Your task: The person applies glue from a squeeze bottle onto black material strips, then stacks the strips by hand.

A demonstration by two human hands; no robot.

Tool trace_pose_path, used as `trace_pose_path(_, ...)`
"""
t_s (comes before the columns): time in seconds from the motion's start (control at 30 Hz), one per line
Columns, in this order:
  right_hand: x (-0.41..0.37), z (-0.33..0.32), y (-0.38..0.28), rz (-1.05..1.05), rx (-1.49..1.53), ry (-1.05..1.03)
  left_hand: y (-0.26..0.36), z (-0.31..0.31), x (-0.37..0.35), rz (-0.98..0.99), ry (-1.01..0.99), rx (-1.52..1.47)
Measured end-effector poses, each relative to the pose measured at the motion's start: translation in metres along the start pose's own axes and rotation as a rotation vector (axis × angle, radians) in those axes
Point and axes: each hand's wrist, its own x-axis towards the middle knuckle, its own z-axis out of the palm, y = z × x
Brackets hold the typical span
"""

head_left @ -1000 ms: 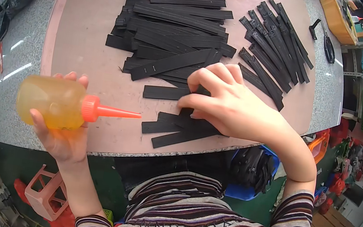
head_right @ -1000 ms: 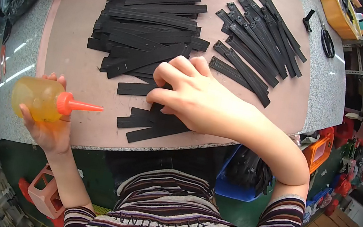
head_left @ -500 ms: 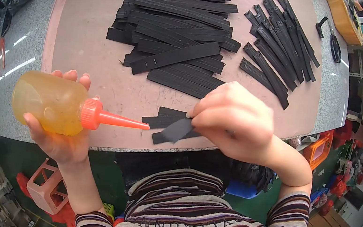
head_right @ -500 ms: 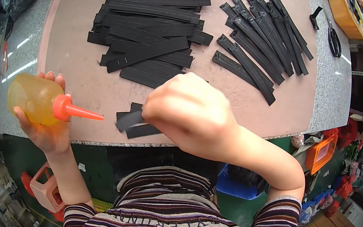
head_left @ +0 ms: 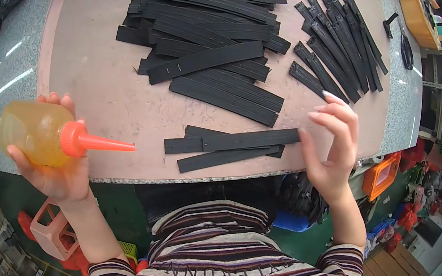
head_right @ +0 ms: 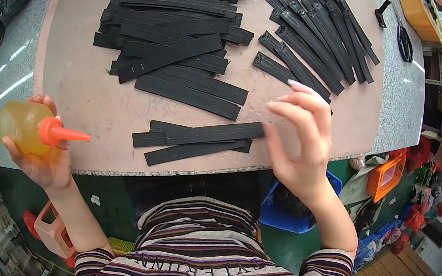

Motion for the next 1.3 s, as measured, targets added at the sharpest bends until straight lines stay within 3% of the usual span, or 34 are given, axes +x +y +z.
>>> trace_pose_path(0.1, 0.013, -0.004, -0.024, -0.012, 0.001, -0.296, -0.011, 0.009, 0.004, -0.015, 0.049, 0.053)
trace_pose_path(0.23, 0.037, 0.026, -0.039, 0.016, 0.083, -0.488, -0.02, 0.02, 0.0, -0.061, -0.107, 0.021)
trace_pose_path(0.33, 0.037, 0.026, -0.032, -0.162, 0.155, -0.494, -0.011, 0.016, -0.01, -0.077, -0.186, -0.002)
trace_pose_path(0.43, 0.018, 0.027, -0.025, -0.709, -0.085, -0.252, -0.006, 0.007, -0.011, -0.092, -0.201, -0.046)
trace_pose_path(0.5, 0.011, 0.033, -0.025, -0.803, -0.108, -0.102, -0.006, 0.007, -0.008, -0.101, -0.17, -0.07)
trace_pose_path(0.67, 0.047, 0.027, -0.043, -0.067, 0.43, -0.363, -0.015, 0.012, 0.0, -0.084, -0.109, -0.04)
trace_pose_path(0.7, 0.053, 0.031, -0.038, -0.064, 0.353, -0.437, -0.017, 0.015, 0.0, -0.074, -0.11, -0.019)
trace_pose_path(0.77, 0.058, 0.045, -0.03, -0.151, 0.176, -0.341, -0.02, 0.019, -0.001, -0.037, -0.091, 0.171)
trace_pose_path(0.9, 0.046, 0.052, -0.031, -0.337, 0.119, -0.231, -0.032, 0.035, -0.002, 0.082, -0.078, 0.685)
trace_pose_path(1.0, 0.03, 0.063, -0.033, -0.449, -0.045, -0.247, -0.05, 0.044, 0.003, 0.089, -0.088, 0.816)
trace_pose_path(1.3, 0.029, 0.065, -0.031, -0.461, -0.016, -0.221, -0.057, 0.051, 0.018, 0.036, -0.116, 0.864)
